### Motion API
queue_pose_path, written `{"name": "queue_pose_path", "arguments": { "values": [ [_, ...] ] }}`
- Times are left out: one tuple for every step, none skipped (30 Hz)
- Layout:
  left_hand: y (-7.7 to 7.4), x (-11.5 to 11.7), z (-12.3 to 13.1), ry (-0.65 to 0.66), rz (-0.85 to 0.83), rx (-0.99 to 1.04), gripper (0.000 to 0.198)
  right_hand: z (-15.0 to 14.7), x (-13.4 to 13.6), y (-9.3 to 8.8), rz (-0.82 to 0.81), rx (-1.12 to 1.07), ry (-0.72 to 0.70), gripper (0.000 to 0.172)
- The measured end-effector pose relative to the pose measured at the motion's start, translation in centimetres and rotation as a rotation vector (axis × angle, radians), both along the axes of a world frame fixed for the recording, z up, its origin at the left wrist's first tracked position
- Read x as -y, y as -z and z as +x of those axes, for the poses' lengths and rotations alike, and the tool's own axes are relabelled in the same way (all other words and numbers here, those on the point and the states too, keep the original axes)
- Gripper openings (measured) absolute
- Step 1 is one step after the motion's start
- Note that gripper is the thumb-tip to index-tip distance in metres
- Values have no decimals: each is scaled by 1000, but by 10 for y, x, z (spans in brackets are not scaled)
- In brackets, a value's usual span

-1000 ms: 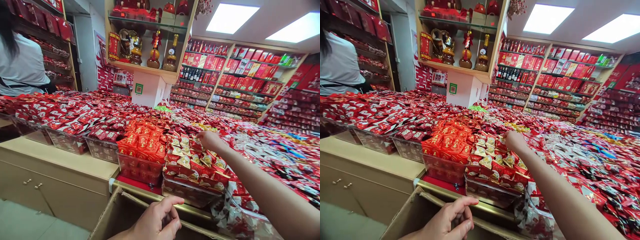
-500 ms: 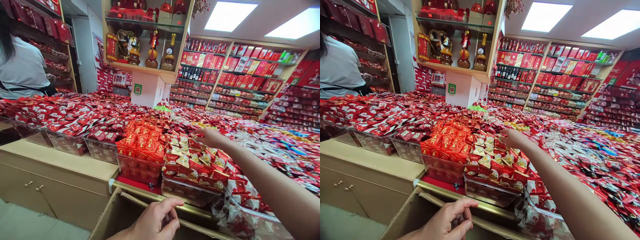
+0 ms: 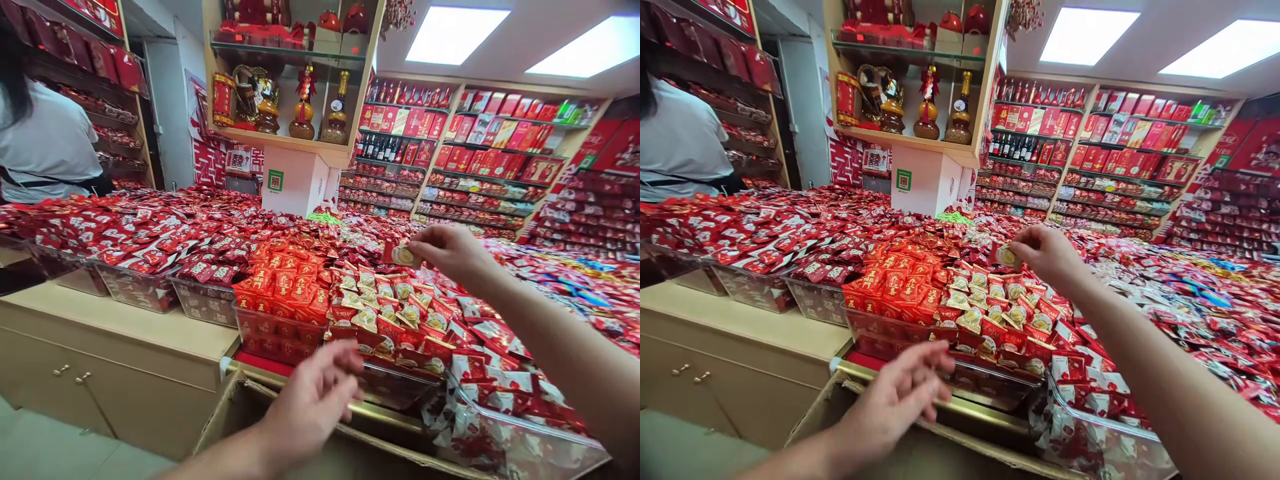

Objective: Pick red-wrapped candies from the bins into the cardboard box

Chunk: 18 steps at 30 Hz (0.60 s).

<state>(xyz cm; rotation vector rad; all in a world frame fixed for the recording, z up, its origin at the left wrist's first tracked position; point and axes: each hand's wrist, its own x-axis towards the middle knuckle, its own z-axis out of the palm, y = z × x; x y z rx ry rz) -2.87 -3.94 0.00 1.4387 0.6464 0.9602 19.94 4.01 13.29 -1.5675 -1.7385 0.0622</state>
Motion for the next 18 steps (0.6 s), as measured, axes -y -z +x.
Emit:
{"name": "queue_pose_path", "arguments": {
  "values": [
    [-14,-3,5,-57,12,75,44,-9,16,9,33,-192,-67,11],
    [-27,-7,11,-75,12,124,48,-18,31,20,15,-351,-145,13],
    [-39,-13,17,-51,-21,153,47,-27,45,32,-22,-449,-205,16],
    [-49,-19,24,-50,-28,171,43,-34,56,44,-77,-528,-274,19],
    [-56,-27,31,-74,-7,155,38,-38,66,56,-128,-591,-317,22],
    [-62,-36,39,-106,47,96,36,-39,72,66,-160,-620,-334,23],
    [-67,-47,46,-134,127,8,36,-36,77,74,-158,-633,-323,24],
    [-71,-59,54,-168,223,-106,38,-31,81,80,-133,-637,-290,24],
    [-74,-73,62,-200,326,-253,41,-24,83,84,-98,-638,-245,24],
    [-77,-86,70,-215,359,-308,47,-16,87,87,-56,-645,-199,24],
    [-79,-99,78,-233,379,-342,51,-8,90,89,-30,-656,-166,23],
    [-81,-111,86,-257,398,-386,47,-1,96,92,-26,-670,-149,23],
    [-82,-122,95,-277,412,-432,41,4,102,95,-42,-677,-144,23],
    [-82,-130,102,-293,423,-483,33,9,110,99,-67,-678,-139,23],
    [-82,-135,108,-305,434,-536,25,13,119,105,-100,-674,-132,23],
    [-80,-139,114,-315,444,-588,19,17,129,112,-142,-671,-125,23],
    [-78,-140,118,-323,454,-637,15,21,138,121,-189,-669,-116,24],
    [-75,-140,122,-330,466,-681,14,26,148,129,-232,-667,-106,23]
  ]
}}
